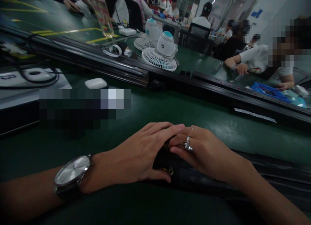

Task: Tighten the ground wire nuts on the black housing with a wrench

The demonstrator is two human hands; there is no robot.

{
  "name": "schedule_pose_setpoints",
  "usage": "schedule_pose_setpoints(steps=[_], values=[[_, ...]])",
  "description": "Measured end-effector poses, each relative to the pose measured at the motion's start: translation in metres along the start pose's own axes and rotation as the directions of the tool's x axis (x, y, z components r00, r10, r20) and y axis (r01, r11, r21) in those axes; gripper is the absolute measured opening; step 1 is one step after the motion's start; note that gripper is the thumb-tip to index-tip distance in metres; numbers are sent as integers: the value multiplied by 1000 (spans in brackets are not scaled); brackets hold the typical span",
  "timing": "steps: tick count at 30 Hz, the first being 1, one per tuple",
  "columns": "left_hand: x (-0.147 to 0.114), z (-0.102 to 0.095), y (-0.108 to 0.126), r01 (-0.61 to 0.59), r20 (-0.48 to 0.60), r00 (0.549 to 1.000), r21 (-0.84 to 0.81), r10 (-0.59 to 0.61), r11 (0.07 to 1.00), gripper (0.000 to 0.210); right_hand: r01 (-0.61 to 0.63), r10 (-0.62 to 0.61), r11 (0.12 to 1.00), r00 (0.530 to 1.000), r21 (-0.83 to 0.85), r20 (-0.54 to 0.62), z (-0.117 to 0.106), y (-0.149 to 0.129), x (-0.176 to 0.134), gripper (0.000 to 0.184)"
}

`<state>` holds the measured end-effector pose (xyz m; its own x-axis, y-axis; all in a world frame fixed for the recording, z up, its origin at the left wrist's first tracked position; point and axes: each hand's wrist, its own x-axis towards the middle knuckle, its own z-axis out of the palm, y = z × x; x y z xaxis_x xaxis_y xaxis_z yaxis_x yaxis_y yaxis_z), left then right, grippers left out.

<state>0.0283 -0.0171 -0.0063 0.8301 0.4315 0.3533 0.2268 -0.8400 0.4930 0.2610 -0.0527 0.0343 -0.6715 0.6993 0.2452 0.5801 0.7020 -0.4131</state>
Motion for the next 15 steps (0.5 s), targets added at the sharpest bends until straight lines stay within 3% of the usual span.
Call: schedule_pose_setpoints(steps=[5,15], values=[[2,-1,1,12,2,1000,38,-12,999,128,-118,116,993,990,-30,-78,-1,2,-3,10],[0,2,-2,-12,9,1000,70,12,997,126,-51,49,999,994,-17,-99,6,1,-2,6]])
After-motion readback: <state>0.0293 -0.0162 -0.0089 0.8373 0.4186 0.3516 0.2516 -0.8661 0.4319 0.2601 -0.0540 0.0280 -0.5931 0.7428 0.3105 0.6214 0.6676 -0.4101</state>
